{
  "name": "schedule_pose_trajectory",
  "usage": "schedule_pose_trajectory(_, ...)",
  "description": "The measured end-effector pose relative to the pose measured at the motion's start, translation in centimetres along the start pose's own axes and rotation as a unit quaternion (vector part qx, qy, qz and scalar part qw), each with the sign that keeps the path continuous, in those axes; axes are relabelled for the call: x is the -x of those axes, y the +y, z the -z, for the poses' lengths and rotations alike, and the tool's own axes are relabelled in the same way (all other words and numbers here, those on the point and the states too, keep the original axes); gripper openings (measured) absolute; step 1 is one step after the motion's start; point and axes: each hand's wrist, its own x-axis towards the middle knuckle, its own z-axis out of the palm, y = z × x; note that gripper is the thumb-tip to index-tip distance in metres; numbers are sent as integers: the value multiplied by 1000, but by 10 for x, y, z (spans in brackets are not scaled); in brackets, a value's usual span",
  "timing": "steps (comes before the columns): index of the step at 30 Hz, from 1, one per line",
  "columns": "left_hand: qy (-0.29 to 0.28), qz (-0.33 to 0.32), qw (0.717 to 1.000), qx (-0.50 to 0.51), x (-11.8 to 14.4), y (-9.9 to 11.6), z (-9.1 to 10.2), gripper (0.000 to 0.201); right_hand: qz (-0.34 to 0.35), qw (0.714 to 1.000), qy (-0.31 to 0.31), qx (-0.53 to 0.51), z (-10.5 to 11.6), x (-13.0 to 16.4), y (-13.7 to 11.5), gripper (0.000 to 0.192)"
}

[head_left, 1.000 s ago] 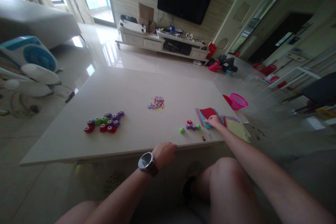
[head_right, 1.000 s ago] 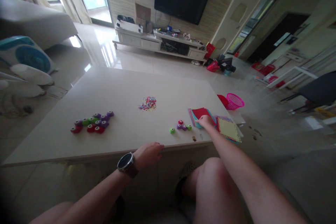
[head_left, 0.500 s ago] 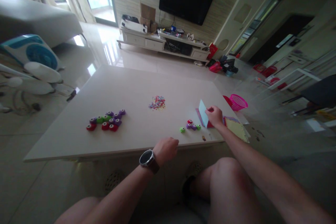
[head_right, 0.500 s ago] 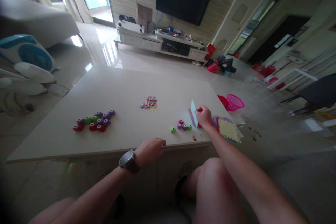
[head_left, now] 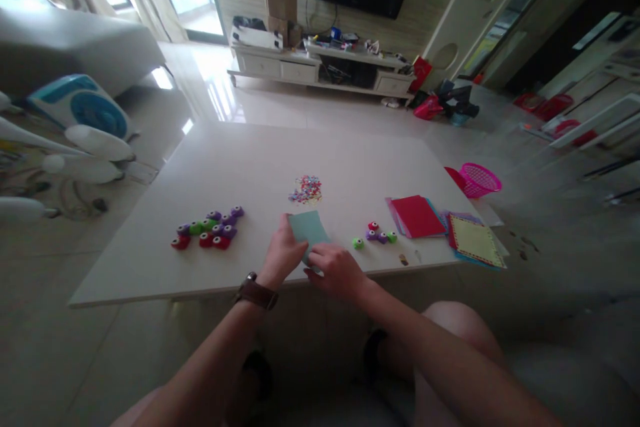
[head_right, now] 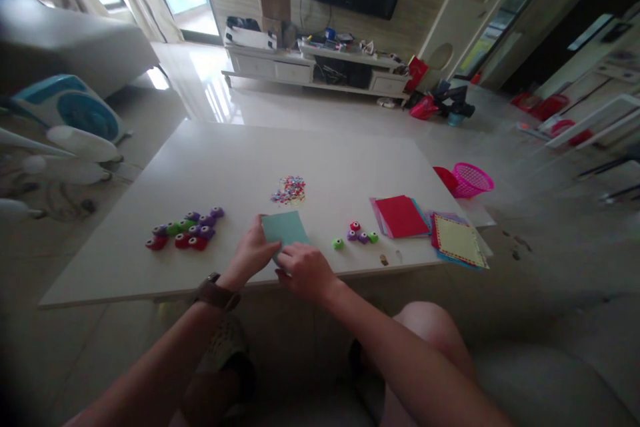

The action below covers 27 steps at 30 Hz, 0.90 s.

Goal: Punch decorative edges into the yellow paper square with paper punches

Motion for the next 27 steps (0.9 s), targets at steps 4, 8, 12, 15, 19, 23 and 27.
schedule_pose_trajectory(4, -9, 27, 997, -78, -3, -13, 8, 64, 46, 997, -60, -29, -11, -4, 8, 26)
schedule_pose_trajectory(8, -23, 24, 989, -143, -10, -23, 3, 76, 31, 995, -69, -63, -17, -3, 28, 26)
schedule_pose_trajectory(12, -33, 7, 982, -184, -19, -34, -5, 77, -18, 997, -41, -63, -23, 11, 60, 21)
schedule_pose_trajectory(15, -49, 18, 980, -191, -24, -40, -11, 78, -55, 997, 11, -57, -21, 26, 83, 16)
schedule_pose_trajectory(19, -71, 30, 972, -222, -28, -45, -15, 81, -122, 989, 72, -44, -8, 40, 105, 5)
schedule_pose_trajectory(23, -35, -27, 950, -309, -25, -42, -18, 88, -177, 980, 64, -59, 2, 41, 115, 8)
schedule_pose_trajectory(27, -3, -85, 920, -383, -9, -32, -27, 76, -202, 976, 28, -78, 2, 37, 112, 19)
